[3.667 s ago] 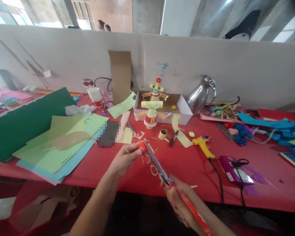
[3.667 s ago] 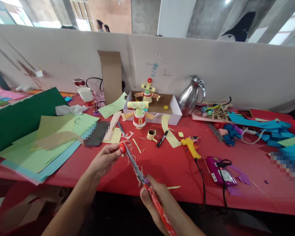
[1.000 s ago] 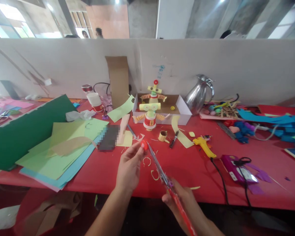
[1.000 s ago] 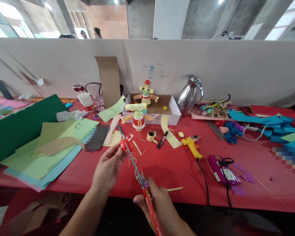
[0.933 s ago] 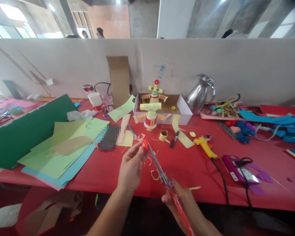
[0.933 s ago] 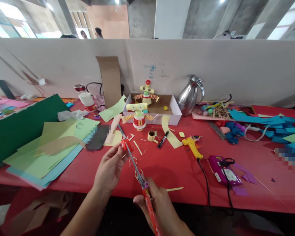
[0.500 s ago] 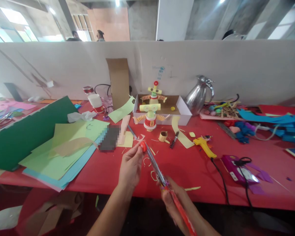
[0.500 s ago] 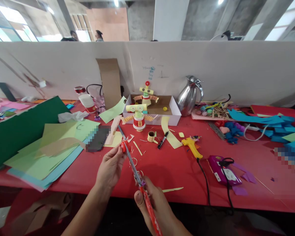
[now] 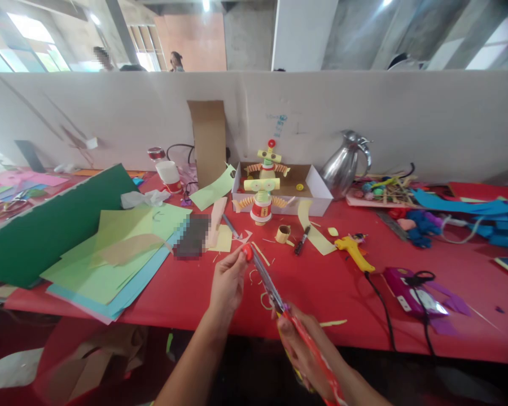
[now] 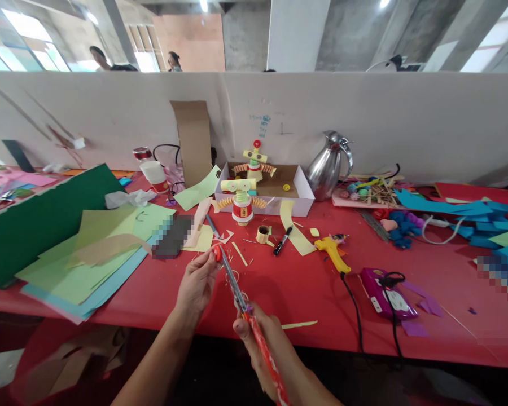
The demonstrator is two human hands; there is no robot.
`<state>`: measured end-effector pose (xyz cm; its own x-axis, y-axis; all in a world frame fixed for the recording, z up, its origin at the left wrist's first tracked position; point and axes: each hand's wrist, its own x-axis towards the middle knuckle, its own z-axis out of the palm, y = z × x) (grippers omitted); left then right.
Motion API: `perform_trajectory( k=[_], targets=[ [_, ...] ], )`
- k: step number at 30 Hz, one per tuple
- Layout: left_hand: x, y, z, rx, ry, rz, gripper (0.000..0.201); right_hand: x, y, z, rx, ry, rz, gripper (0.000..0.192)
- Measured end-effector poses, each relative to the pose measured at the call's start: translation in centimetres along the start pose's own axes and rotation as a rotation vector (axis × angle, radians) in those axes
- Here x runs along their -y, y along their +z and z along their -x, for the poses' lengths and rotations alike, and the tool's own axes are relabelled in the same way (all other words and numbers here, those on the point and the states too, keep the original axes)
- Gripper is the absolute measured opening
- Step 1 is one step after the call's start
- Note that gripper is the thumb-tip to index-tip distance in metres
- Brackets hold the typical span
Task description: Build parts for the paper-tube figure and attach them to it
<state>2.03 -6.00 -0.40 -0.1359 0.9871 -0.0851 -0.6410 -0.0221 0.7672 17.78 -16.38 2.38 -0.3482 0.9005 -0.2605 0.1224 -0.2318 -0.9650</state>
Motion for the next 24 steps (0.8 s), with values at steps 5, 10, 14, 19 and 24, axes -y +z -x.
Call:
perform_trajectory(
  k=[5, 10, 14, 19, 24],
  targets=[
    [-0.2, -1.2, -0.8, -0.008, -0.013, -0.032, 0.033, 0.5, -1.4, 0.2, 0.041, 0.092, 0.057, 0.047],
    [-1.1, -1.7, -1.6, 0.078, -0.028, -0.084, 0.033, 1.3, -2.9, 0.3, 0.044, 0.194, 0.072, 0.046],
    [-1.2, -0.7, -0.9, 0.069, -0.042, 0.010, 0.031, 0.7, -2.8, -0.6, -0.104, -0.022, 0.295, 0.048],
    [-0.6, 0.3, 0.3, 0.012, -0.101, 0.094, 0.028, -0.7, -1.0, -1.2, -0.130, -0.127, 0.283, 0.059],
    [-0.3, 0.1, 0.2, 0.028, -0.072, 0.050, 0.032, -0.8, 0.0, -0.8, -0.091, -0.125, 0.139, 0.062]
  ],
)
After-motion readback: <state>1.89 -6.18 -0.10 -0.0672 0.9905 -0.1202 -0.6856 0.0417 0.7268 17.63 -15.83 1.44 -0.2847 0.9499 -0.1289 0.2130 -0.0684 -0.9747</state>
